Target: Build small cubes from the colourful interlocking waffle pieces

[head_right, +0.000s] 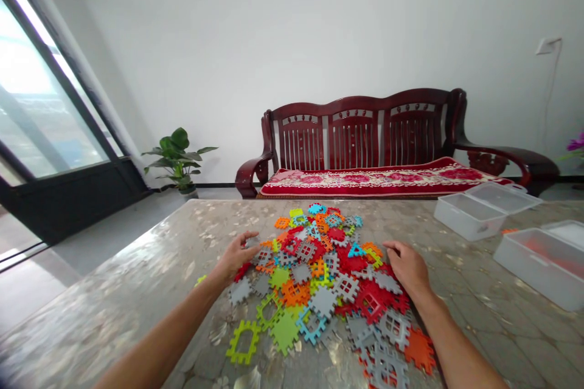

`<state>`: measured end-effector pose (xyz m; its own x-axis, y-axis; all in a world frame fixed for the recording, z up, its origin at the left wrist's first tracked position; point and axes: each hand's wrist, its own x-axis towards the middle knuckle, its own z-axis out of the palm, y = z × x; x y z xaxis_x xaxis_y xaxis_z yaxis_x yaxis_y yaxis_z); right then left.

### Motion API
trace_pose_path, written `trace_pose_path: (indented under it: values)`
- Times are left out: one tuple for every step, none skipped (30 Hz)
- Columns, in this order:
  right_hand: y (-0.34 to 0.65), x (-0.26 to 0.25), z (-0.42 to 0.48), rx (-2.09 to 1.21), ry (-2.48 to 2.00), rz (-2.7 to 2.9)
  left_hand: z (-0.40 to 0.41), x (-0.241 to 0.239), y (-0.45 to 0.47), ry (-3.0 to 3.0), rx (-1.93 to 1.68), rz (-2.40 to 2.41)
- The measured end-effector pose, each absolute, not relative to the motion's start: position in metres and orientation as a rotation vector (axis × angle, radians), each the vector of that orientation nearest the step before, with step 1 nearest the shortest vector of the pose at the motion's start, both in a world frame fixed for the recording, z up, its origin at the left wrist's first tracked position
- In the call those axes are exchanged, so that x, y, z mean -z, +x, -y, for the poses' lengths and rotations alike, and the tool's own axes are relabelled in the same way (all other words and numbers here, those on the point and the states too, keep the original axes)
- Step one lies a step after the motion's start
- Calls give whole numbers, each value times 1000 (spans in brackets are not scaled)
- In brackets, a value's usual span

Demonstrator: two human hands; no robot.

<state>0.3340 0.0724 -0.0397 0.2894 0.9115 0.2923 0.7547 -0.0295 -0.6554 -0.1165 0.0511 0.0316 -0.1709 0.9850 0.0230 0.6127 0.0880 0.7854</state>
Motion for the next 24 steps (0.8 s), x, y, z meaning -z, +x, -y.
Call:
trace_pose_path:
  values:
    - [334,39,-72,-266,-1812,1505,-52,-34,-108,1550,-950,-1744]
    - [333,39,-71,-266,-1808,1505,-53,-38,-99,1537,-975,-1647]
    - [332,38,-70,-269,-1802,1502,-54,-41,-90,1533,-985,-1566]
    - [331,37,-70,-274,-1792,1495,-54,-44,-81,1527,-983,-1481]
    - [331,37,-69,-285,-1782,1484,-54,-48,-75,1510,-974,-1380]
    - [330,36,-69,-304,-1772,1467,-55,-51,-71,1486,-964,-1272]
    - [330,35,-69,-339,-1759,1449,-55,-54,-70,1463,-954,-1177]
    - [331,33,-69,-399,-1739,1438,-56,-56,-72,1460,-947,-1129]
    - [332,32,-69,-483,-1708,1436,-57,-57,-77,1479,-944,-1138]
    - [334,30,-69,-584,-1667,1445,-57,-56,-85,1518,-947,-1200]
    - [337,27,-68,-693,-1621,1467,-57,-55,-95,1578,-949,-1319]
    - [340,25,-67,-798,-1570,1507,-57,-53,-106,1613,-954,-1420]
    - [343,21,-66,-898,-1518,1563,-56,-49,-118,1636,-959,-1491]
    - [346,18,-63,-983,-1467,1632,-54,-46,-128,1660,-952,-1544]
    - [347,15,-60,-1053,-1420,1708,-51,-42,-136,1705,-919,-1601]
    - [347,12,-57,-1104,-1382,1783,-47,-38,-141,1785,-833,-1667]
    - [345,10,-54,-1130,-1362,1853,-42,-35,-142,1870,-725,-1708]
    - [343,7,-51,-1125,-1365,1913,-37,-33,-140,1960,-603,-1731]
    - [339,6,-48,-1091,-1389,1962,-31,-31,-133,2041,-485,-1733]
    - [334,5,-46,-1040,-1427,2004,-24,-30,-123,2106,-387,-1714]
    - [330,4,-45,-984,-1467,2037,-17,-30,-111,2156,-311,-1702]
    - [325,4,-44,-933,-1503,2061,-10,-30,-97,2193,-253,-1697]
    - [321,4,-45,-894,-1526,2075,-3,-31,-82,2219,-191,-1695]
    - [318,4,-45,-864,-1537,2076,3,-32,-68,2248,-145,-1685]
